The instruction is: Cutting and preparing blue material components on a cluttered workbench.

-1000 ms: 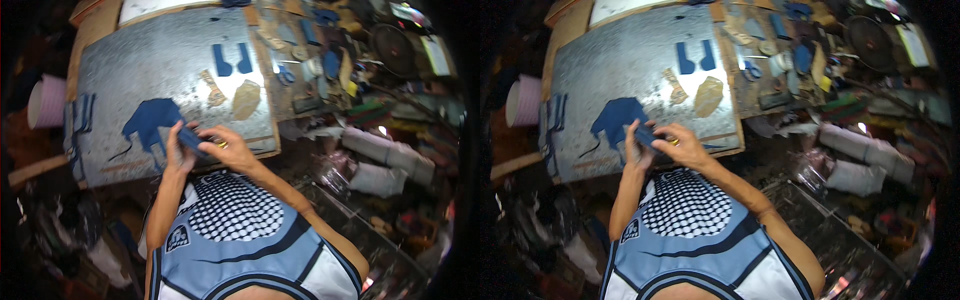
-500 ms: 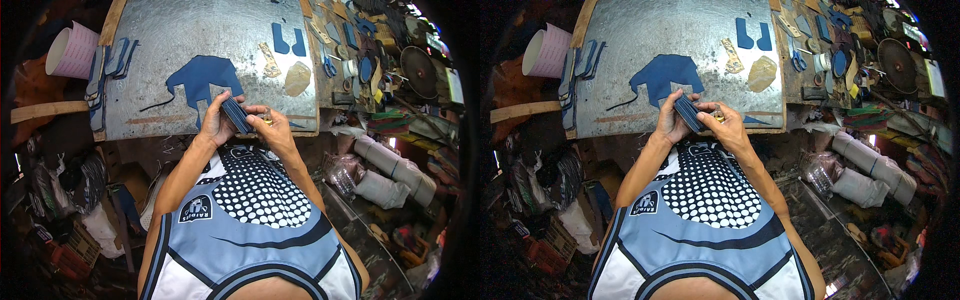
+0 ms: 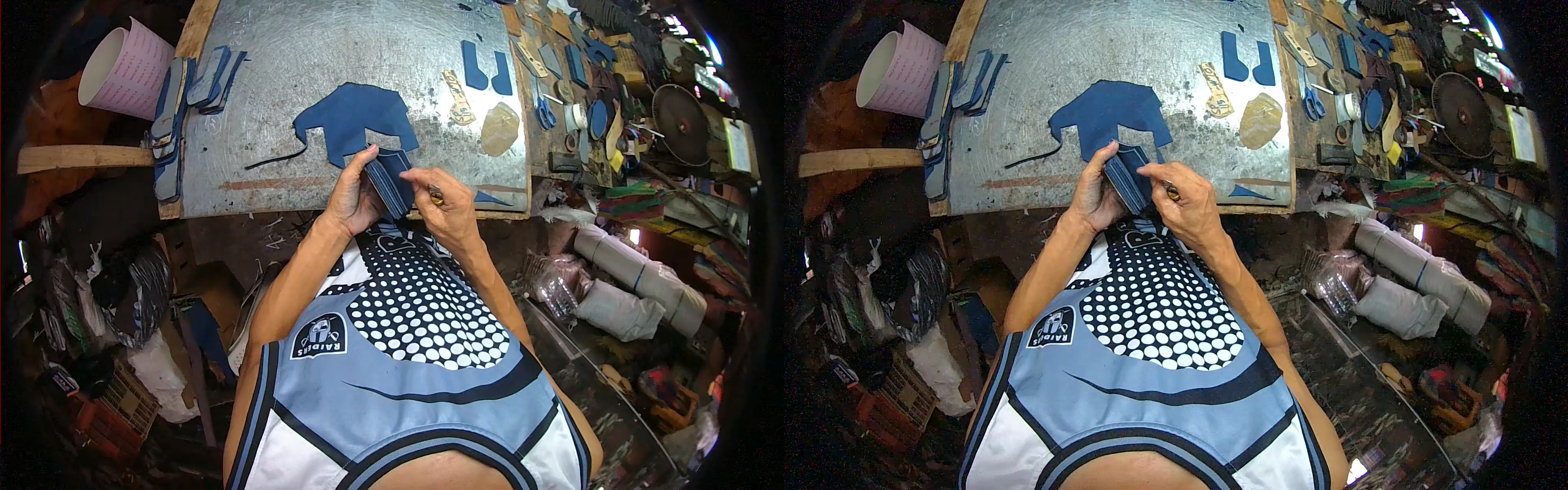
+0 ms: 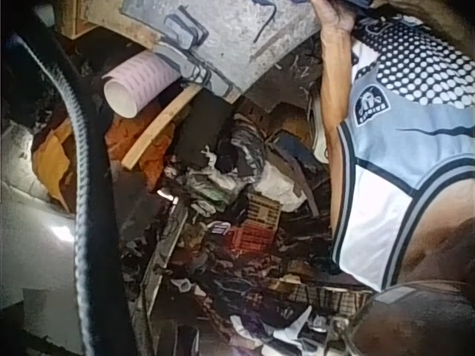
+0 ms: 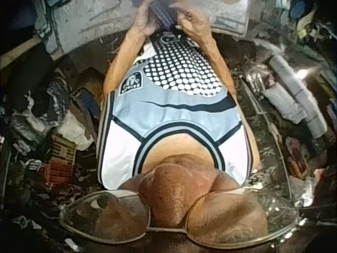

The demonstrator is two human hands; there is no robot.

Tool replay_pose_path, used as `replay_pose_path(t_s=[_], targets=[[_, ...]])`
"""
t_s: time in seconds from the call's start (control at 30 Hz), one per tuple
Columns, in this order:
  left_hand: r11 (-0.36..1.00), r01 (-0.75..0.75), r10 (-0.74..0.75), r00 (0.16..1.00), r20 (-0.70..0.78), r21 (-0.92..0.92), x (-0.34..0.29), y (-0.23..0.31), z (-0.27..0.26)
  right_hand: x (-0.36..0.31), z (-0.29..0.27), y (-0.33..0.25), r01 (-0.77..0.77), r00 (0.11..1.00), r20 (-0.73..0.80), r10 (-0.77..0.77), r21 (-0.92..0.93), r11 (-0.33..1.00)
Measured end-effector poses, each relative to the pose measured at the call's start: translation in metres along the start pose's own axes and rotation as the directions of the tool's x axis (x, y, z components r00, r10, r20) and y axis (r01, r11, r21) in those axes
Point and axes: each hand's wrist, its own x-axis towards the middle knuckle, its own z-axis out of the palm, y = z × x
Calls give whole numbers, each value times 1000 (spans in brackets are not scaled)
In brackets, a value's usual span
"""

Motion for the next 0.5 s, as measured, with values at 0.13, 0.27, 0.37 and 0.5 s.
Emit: replay_pose_path(t_s=[0.13,0.27,0.37,0.5], targets=[[1000,-7,9,998,64,-25,-2,3,3,1,2,-7,-63,998,34,61,50,997],[1000,-22,22,999,27,-14,-2,1,3,-2,4,-6,-115,993,31,113,69,991],[999,-1,-2,997,77,34,-2,1,-3,-4,4,-6,-129,992,23,128,73,989],[1000,23,-24,996,81,9,-3,-1,-2,-5,1,-10,-199,980,37,195,126,972]])
